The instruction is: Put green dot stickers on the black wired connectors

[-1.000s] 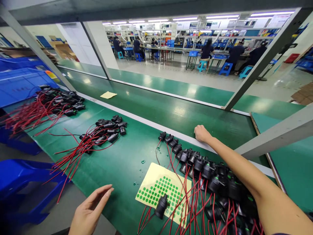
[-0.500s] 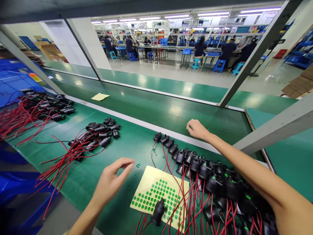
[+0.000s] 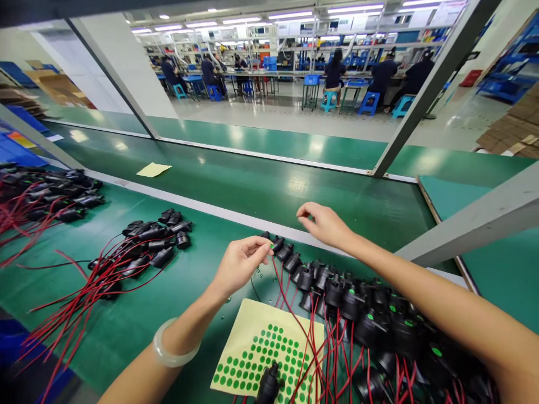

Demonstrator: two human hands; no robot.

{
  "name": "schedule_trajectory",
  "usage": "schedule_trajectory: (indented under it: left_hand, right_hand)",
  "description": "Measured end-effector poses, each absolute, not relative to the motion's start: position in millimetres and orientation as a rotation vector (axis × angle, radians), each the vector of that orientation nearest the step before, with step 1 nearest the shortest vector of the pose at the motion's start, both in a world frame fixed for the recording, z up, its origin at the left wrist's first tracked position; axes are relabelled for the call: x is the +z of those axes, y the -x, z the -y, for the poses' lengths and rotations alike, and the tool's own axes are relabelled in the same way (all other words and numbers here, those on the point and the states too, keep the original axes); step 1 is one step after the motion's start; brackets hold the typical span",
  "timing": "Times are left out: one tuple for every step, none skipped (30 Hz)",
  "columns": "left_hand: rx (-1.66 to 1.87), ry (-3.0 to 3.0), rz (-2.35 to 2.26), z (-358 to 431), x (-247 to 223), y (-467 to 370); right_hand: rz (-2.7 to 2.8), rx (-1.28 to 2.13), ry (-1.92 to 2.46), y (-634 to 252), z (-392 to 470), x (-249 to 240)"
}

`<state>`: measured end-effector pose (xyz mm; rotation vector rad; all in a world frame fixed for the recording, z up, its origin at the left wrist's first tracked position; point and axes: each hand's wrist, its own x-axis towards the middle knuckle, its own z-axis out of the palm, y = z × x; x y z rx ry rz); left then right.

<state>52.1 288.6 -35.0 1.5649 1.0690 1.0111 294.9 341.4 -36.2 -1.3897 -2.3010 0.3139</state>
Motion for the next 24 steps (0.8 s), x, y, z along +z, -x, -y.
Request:
schedule_trajectory:
  left_hand:
    - [1.009,-1.547,-1.075,-290.1,-36.7,-48.2]
    - [1.007,-1.532,-1.079,-291.4,-38.1,-44.5]
    - [1.005,-1.521,-1.083,-292.4,-39.1,-41.1]
    - [1.002,-1.512,-1.085,-293.1,-39.8,-38.1]
    - [0.999,-1.507,-1.088,-293.6,-40.4,-35.5]
    - [0.994,-1.503,-1.091,-293.8,-40.9,-33.4]
    - [0.988,-1.500,-1.093,-294.0,-41.5,-31.8]
    - [0.984,-1.497,-1.097,-294.1,-42.1,-30.6]
    - [0.979,-1.495,-1.101,-294.3,-42.8,-29.8]
    - [0.975,-1.491,-1.104,-294.5,-43.5,-29.4]
    - [0.971,-1.488,-1.108,-294.7,-44.2,-29.2]
    - [0.969,-1.484,-1.112,-294.8,-44.8,-29.0]
    - [0.967,-1.480,-1.115,-295.0,-45.2,-28.9]
    - [0.966,-1.476,-1.118,-295.0,-45.6,-28.7]
    - [0.965,-1.472,-1.120,-295.0,-45.9,-28.4]
    - [0.964,-1.467,-1.122,-294.9,-46.1,-28.0]
    - [0.963,-1.463,-1.124,-294.7,-46.2,-27.4]
    - [0.961,-1.458,-1.125,-294.4,-46.3,-26.7]
    - [0.959,-1.454,-1.126,-294.1,-46.4,-25.9]
    - [0.957,-1.450,-1.127,-293.8,-46.3,-25.1]
    - [0.956,-1.446,-1.129,-293.5,-46.1,-24.2]
    - [0.955,-1.442,-1.129,-293.1,-45.7,-23.3]
    - [0.955,-1.440,-1.131,-292.7,-45.2,-22.4]
    - [0.955,-1.437,-1.131,-292.3,-44.5,-21.5]
  right_hand:
    - [2.267,0.298,1.481,-307.7,-352.6,-46.8]
    - [2.247,0.290,1.559,-320.0,-362.0,-58.1]
    - [2.241,0.292,1.621,-330.9,-368.9,-69.6]
    - [2.243,0.296,1.669,-340.2,-373.2,-80.9]
    - [2.249,0.303,1.705,-347.5,-375.0,-91.7]
    - [2.257,0.309,1.730,-353.1,-374.7,-101.5]
    - [2.264,0.313,1.748,-357.1,-373.2,-110.2]
    - [2.269,0.315,1.760,-359.9,-370.9,-117.6]
    - [2.272,0.312,1.769,-361.8,-368.6,-123.8]
    - [2.273,0.307,1.776,-363.2,-366.6,-128.9]
    - [2.273,0.300,1.780,-364.2,-365.2,-133.0]
    - [2.272,0.291,1.783,-364.9,-364.5,-136.4]
    - [2.271,0.281,1.785,-365.6,-364.4,-139.2]
    - [2.269,0.269,1.786,-366.1,-364.7,-141.7]
    - [2.267,0.257,1.787,-366.5,-365.2,-143.9]
    - [2.264,0.245,1.788,-366.9,-365.8,-146.1]
    - [2.262,0.232,1.788,-367.3,-366.3,-148.3]
    - [2.260,0.219,1.789,-367.7,-366.7,-150.4]
    - [2.260,0.207,1.788,-368.1,-367.2,-152.4]
    - [2.262,0.196,1.788,-368.6,-367.6,-154.2]
    - [2.266,0.186,1.785,-369.1,-368.2,-155.9]
    - [2.273,0.177,1.782,-369.5,-369.0,-157.3]
    - [2.283,0.167,1.779,-369.8,-370.1,-158.4]
    - [2.296,0.159,1.775,-370.0,-371.6,-159.3]
